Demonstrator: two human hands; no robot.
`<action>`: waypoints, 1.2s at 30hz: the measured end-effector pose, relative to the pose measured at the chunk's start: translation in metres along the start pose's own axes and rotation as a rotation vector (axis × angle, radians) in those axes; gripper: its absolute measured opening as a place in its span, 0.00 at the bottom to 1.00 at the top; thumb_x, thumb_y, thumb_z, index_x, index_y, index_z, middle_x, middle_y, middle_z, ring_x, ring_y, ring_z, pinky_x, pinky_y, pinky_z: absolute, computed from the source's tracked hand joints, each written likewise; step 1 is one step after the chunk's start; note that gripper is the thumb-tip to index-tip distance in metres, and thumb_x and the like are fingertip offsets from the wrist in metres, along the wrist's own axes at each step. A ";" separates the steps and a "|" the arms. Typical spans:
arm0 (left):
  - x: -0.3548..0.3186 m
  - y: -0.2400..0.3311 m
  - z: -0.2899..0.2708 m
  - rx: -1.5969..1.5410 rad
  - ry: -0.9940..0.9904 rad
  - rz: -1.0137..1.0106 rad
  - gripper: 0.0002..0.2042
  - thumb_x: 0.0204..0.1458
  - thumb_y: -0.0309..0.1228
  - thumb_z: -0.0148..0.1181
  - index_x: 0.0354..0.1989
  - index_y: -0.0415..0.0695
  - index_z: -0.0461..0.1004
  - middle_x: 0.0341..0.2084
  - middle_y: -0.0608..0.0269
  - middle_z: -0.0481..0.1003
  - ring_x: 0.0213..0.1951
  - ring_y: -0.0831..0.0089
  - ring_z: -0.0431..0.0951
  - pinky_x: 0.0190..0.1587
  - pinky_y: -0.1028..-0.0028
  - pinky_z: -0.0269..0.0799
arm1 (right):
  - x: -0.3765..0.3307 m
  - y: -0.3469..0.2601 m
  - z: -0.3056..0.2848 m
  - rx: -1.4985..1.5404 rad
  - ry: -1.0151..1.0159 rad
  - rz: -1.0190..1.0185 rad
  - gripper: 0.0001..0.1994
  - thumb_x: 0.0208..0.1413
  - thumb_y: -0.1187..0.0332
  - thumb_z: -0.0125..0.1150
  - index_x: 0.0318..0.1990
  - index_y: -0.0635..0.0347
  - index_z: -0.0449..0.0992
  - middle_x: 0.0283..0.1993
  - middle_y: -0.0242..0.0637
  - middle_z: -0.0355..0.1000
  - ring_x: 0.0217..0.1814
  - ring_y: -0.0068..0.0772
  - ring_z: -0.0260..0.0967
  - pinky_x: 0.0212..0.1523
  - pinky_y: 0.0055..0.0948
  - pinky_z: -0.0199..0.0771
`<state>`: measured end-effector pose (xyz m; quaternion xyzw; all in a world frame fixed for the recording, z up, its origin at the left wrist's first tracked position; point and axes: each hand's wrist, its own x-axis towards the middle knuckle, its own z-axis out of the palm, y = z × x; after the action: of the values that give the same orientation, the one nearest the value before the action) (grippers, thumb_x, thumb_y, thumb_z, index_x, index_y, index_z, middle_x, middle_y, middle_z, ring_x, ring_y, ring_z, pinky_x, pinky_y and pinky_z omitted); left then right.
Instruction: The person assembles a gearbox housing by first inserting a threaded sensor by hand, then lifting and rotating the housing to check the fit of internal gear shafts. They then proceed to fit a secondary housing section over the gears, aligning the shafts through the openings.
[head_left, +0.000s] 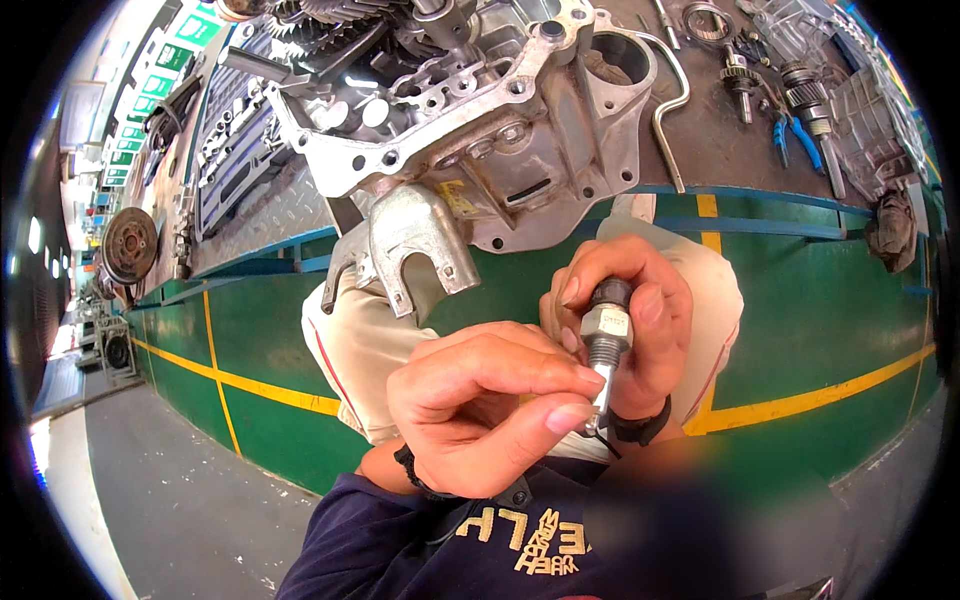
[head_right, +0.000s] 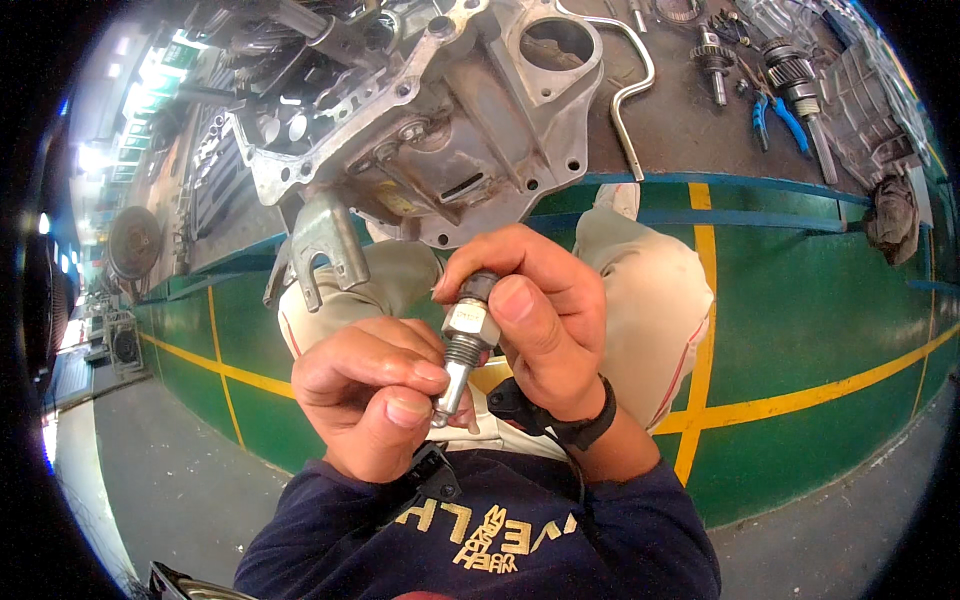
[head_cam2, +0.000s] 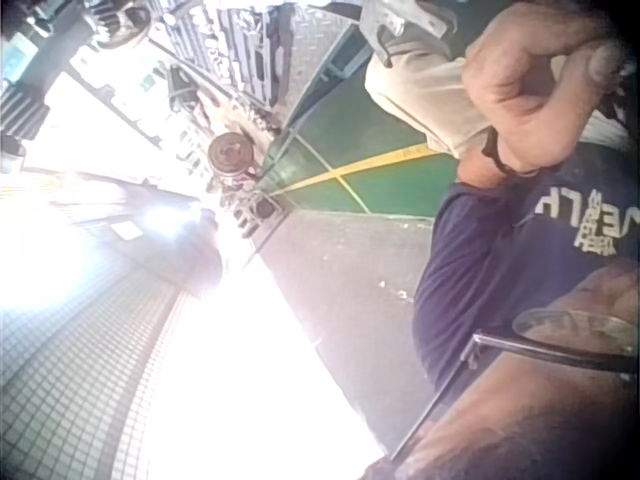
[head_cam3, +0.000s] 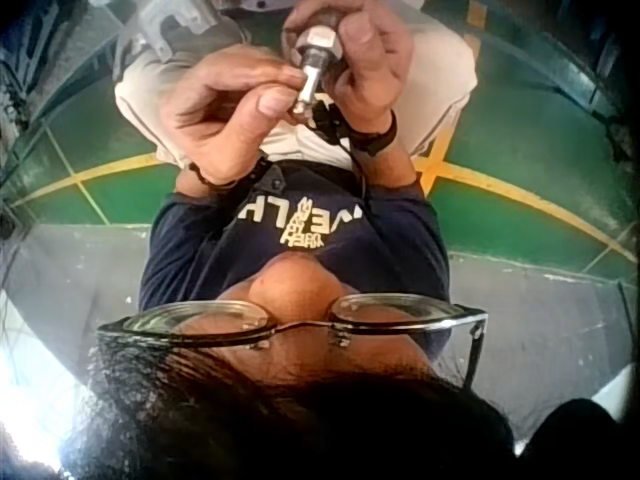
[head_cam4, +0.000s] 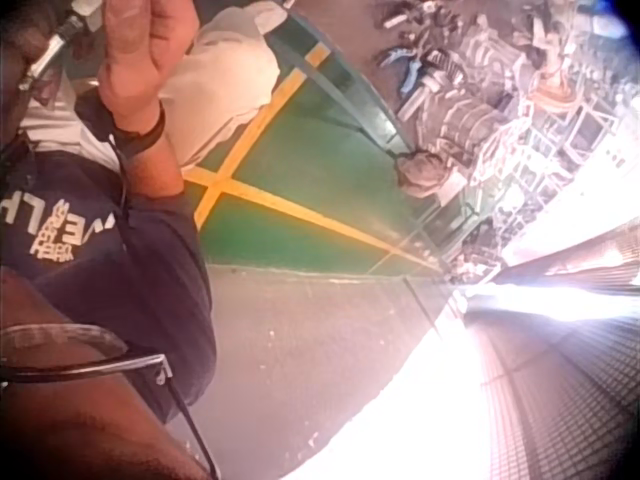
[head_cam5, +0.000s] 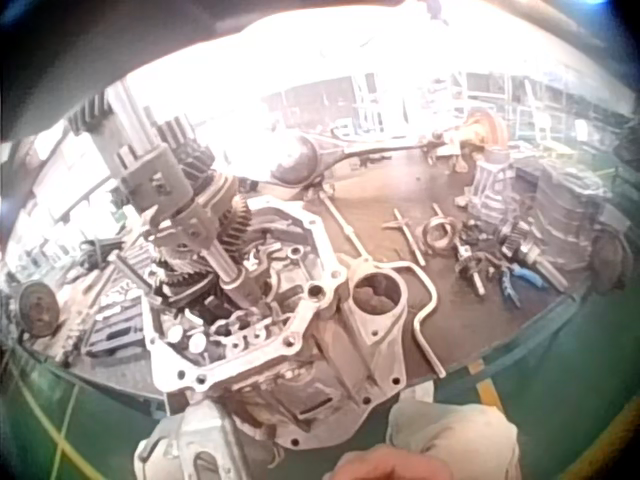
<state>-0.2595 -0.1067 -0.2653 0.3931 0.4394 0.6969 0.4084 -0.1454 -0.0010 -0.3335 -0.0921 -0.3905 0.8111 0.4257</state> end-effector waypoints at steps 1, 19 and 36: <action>0.000 0.001 0.000 0.003 -0.001 -0.010 0.10 0.53 0.13 0.68 0.44 0.31 0.82 0.36 0.49 0.85 0.38 0.63 0.86 0.45 0.68 0.82 | 0.000 0.000 0.000 -0.006 -0.005 -0.002 0.26 0.71 0.49 0.57 0.47 0.72 0.79 0.44 0.40 0.78 0.45 0.25 0.72 0.48 0.24 0.70; 0.005 -0.005 -0.004 0.090 -0.030 0.114 0.14 0.50 0.13 0.71 0.47 0.30 0.82 0.37 0.47 0.84 0.36 0.63 0.85 0.41 0.68 0.81 | 0.003 -0.002 0.003 0.061 0.032 0.009 0.26 0.71 0.49 0.59 0.48 0.71 0.78 0.42 0.37 0.76 0.38 0.18 0.70 0.38 0.19 0.68; 0.006 0.012 -0.043 0.484 0.173 0.599 0.13 0.72 0.36 0.56 0.51 0.36 0.75 0.38 0.49 0.78 0.25 0.71 0.73 0.18 0.79 0.68 | 0.010 0.017 0.001 -0.494 0.279 -0.449 0.18 0.55 0.82 0.72 0.53 0.72 0.78 0.42 0.45 0.81 0.39 0.28 0.79 0.42 0.25 0.80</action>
<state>-0.3037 -0.1170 -0.2665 0.5286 0.4897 0.6920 0.0441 -0.1625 0.0001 -0.3427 -0.2140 -0.5235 0.5580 0.6072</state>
